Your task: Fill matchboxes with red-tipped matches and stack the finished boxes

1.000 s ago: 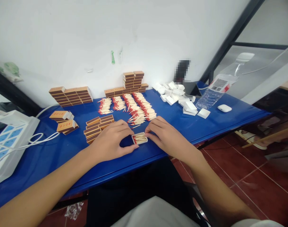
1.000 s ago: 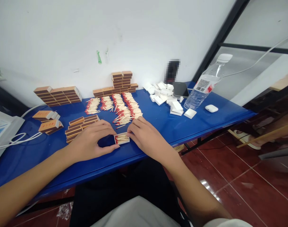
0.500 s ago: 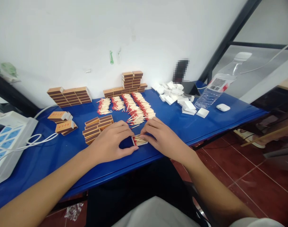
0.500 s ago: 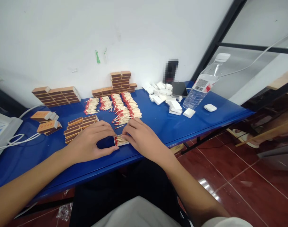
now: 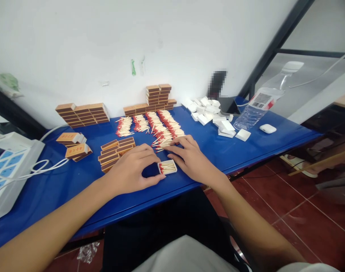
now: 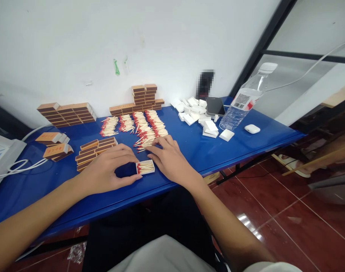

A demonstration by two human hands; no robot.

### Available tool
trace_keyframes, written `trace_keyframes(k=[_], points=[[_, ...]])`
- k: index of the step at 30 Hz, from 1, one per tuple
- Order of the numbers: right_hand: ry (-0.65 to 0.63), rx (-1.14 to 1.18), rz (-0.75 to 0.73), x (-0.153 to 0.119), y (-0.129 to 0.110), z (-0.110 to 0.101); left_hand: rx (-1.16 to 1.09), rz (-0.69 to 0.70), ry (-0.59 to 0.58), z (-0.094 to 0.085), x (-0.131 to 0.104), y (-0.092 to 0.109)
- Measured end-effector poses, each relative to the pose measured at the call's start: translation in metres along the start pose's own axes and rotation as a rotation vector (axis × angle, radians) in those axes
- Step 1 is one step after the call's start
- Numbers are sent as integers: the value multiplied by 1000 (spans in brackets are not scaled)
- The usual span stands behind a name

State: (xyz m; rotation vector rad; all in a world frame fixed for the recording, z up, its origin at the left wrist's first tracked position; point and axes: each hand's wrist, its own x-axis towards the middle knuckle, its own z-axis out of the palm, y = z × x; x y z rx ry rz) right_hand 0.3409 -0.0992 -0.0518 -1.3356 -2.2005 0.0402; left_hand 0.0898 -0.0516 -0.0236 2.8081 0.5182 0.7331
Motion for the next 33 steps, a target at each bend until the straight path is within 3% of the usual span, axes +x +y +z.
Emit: trace_keyframes(k=[15, 33], points=[[50, -23, 2, 0, -2, 0, -9, 1, 10, 0, 1, 0], [-8, 41, 25, 2, -2, -4, -8, 3, 3, -1, 1, 1]])
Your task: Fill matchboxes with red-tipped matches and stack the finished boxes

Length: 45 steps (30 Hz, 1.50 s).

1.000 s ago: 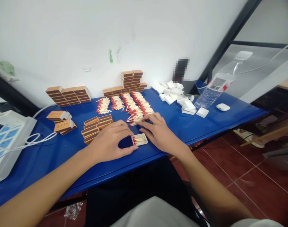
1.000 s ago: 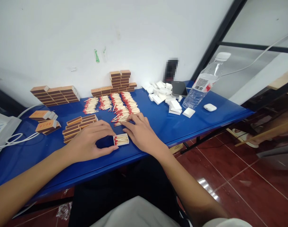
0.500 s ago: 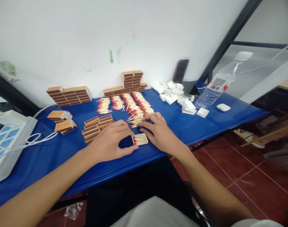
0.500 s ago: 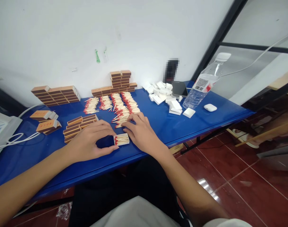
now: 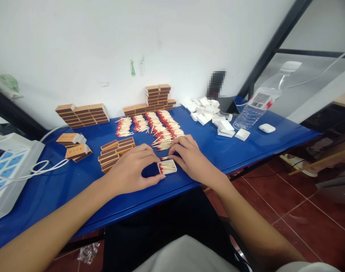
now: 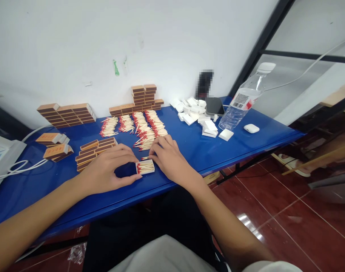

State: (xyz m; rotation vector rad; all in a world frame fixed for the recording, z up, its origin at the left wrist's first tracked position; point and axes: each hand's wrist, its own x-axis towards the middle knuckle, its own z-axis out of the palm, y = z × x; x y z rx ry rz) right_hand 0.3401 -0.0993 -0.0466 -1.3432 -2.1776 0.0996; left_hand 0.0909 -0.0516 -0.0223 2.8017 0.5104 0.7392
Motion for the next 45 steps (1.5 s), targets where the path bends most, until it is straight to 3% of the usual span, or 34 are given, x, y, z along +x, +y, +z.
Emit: trace_keyframes(k=[9, 16, 25, 38, 45], points=[[65, -38, 6, -5, -2, -15, 67, -17, 28, 1, -1, -1], [-33, -65, -83, -8, -24, -16, 62, -26, 30, 0, -1, -1], [-77, 26, -79, -10, -20, -26, 41, -41, 11, -1, 0, 0], [-39, 68, -137, -10, -23, -18, 4, -30, -27, -1, 1, 1], [-30, 8, -88, -9, -25, -20, 8, -33, -35, 0, -1, -1]])
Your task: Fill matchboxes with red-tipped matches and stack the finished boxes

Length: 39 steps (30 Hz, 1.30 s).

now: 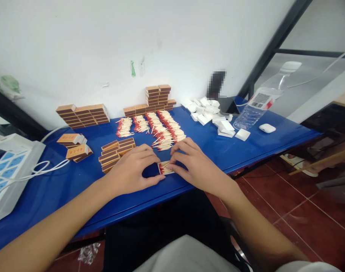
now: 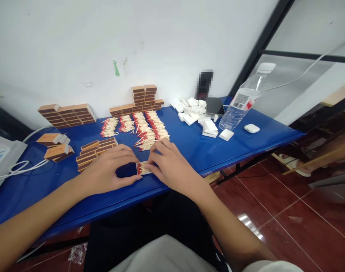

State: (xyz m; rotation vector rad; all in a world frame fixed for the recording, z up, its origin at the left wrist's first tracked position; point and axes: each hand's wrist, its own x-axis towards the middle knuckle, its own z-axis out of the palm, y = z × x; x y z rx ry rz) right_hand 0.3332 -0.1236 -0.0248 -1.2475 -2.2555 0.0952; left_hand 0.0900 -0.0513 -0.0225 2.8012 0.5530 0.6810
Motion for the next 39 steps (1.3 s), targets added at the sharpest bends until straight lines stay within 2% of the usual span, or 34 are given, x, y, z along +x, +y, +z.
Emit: trace_keyframes(k=[8, 13, 25, 32, 39], points=[[10, 81, -57, -1, -1, 4, 1, 7, -8, 0, 1, 0], [65, 84, -51, -1, 0, 4, 13, 3, -10, 1, 0, -1], [-12, 135, -87, -2, 4, 1, 14, 1, -11, 1, 0, -2], [41, 106, -70, 0, 5, 2, 5, 6, 7, 1, -1, -2], [4, 96, -76, -1, 5, 1, 19, 7, 3, 0, -1, -2]])
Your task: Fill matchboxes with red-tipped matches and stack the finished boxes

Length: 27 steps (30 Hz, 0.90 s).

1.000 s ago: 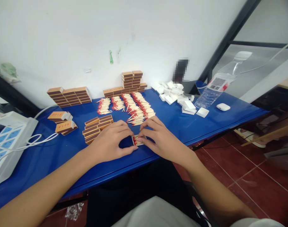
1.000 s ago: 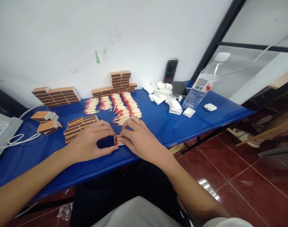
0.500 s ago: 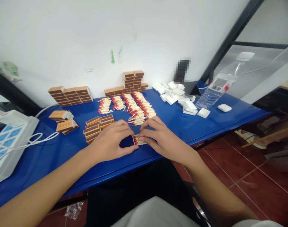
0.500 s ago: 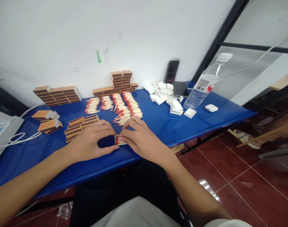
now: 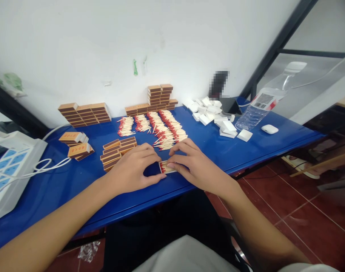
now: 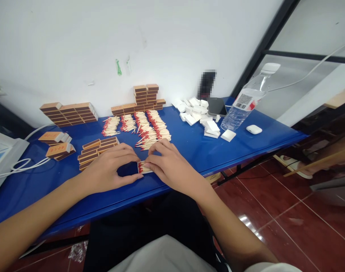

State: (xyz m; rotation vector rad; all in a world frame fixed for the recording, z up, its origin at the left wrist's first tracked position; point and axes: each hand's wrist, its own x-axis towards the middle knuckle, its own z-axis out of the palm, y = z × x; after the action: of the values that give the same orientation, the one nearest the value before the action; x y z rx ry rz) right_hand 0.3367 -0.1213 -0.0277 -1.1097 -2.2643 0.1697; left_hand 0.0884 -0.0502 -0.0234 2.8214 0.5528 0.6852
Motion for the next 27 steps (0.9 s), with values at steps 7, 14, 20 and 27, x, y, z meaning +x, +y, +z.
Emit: trace_keyframes(k=[7, 14, 20, 27], points=[[126, -89, 134, 2, 27, 11, 7, -1, -14, -1, 1, 1], [105, -98, 112, 4, 35, 18, 4, -8, -16, -2, 2, 0], [93, -83, 140, 6, 32, 15, 1, -12, -13, -2, 2, 0], [75, -120, 140, 5, 32, 17, 3, -7, -20, -2, 2, 0]])
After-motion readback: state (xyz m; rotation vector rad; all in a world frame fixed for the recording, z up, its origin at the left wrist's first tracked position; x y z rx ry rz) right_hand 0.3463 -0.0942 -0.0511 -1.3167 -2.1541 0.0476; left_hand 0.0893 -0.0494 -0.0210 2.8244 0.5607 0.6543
